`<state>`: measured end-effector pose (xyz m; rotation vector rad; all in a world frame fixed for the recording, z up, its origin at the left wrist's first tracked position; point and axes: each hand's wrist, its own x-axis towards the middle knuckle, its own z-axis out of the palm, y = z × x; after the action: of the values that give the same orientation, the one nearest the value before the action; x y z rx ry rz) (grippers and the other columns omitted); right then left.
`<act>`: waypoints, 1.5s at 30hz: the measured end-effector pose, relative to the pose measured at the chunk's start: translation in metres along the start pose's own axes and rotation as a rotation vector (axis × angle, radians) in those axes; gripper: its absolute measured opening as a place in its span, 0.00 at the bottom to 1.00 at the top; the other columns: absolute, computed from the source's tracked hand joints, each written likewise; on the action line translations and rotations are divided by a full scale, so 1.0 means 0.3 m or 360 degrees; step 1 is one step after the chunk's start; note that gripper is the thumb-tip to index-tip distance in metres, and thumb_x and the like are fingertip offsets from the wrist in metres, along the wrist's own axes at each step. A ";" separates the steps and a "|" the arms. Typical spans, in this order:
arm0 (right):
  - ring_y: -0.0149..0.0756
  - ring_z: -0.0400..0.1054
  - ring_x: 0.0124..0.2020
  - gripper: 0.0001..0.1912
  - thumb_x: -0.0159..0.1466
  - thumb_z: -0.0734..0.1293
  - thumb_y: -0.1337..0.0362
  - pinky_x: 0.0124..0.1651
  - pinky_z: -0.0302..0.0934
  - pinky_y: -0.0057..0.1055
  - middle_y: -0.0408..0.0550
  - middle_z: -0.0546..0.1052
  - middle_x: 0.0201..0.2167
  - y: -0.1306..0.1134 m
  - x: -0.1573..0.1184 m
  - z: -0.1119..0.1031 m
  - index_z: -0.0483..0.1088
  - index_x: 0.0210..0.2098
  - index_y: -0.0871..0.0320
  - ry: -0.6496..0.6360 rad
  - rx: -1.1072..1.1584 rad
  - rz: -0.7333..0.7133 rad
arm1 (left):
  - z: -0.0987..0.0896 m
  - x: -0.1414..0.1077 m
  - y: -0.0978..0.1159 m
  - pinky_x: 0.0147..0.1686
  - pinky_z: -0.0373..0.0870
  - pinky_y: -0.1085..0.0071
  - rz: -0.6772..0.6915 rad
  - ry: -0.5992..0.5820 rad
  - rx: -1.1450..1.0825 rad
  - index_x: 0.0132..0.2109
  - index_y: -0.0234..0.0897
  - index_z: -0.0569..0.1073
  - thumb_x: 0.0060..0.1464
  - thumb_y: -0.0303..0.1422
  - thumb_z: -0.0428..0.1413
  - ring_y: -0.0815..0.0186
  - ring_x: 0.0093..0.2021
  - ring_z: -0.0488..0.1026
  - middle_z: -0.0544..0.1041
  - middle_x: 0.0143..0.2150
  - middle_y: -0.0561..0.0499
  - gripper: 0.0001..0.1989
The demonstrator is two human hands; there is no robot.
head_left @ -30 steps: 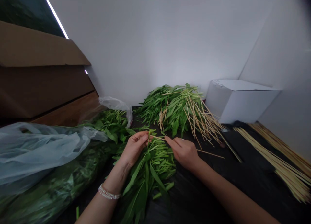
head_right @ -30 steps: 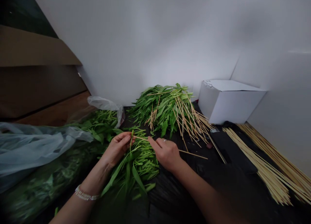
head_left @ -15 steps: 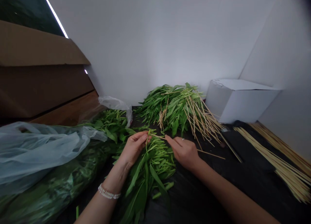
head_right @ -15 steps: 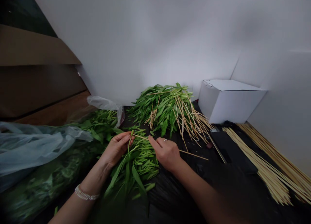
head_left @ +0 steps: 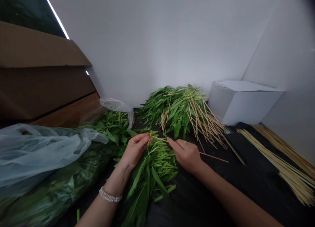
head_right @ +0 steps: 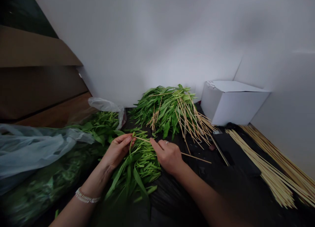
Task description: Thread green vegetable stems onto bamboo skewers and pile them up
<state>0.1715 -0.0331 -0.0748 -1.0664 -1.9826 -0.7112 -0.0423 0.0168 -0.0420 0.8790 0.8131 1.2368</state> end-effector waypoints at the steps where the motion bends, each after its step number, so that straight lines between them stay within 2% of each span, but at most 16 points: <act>1: 0.29 0.63 0.25 0.19 0.66 0.57 0.74 0.29 0.53 0.28 0.44 0.72 0.24 0.000 0.001 0.000 0.71 0.52 0.62 0.0002 -0.0008 -0.0001 | 0.000 0.000 0.000 0.34 0.72 0.77 -0.0003 -0.0003 -0.0004 0.33 0.33 0.81 0.33 0.31 0.73 0.71 0.28 0.76 0.82 0.28 0.49 0.16; 14: 0.29 0.63 0.26 0.18 0.66 0.57 0.74 0.30 0.54 0.29 0.45 0.72 0.25 -0.009 -0.005 0.005 0.71 0.52 0.64 -0.0011 0.0009 -0.0008 | -0.010 0.003 -0.009 0.35 0.73 0.75 0.0038 0.0041 0.0151 0.32 0.34 0.81 0.33 0.32 0.73 0.69 0.29 0.78 0.83 0.29 0.48 0.16; 25: 0.30 0.63 0.25 0.18 0.66 0.56 0.74 0.30 0.55 0.29 0.45 0.71 0.25 -0.019 -0.014 0.015 0.70 0.51 0.66 -0.0016 0.0064 -0.0025 | -0.008 0.005 -0.029 0.36 0.72 0.77 -0.0011 -0.0061 0.0187 0.33 0.34 0.81 0.34 0.33 0.72 0.70 0.29 0.77 0.83 0.29 0.49 0.15; 45: 0.30 0.63 0.24 0.18 0.66 0.56 0.73 0.29 0.57 0.28 0.45 0.71 0.25 -0.028 -0.021 0.028 0.70 0.51 0.67 -0.0052 0.0105 -0.0031 | -0.016 0.006 -0.030 0.34 0.68 0.75 0.0072 -0.0150 0.0428 0.32 0.34 0.81 0.37 0.37 0.71 0.71 0.27 0.73 0.81 0.28 0.50 0.14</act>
<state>0.1636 -0.0337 -0.0856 -1.0271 -2.0327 -0.6381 -0.0423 0.0180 -0.0523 1.1700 0.9003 1.1318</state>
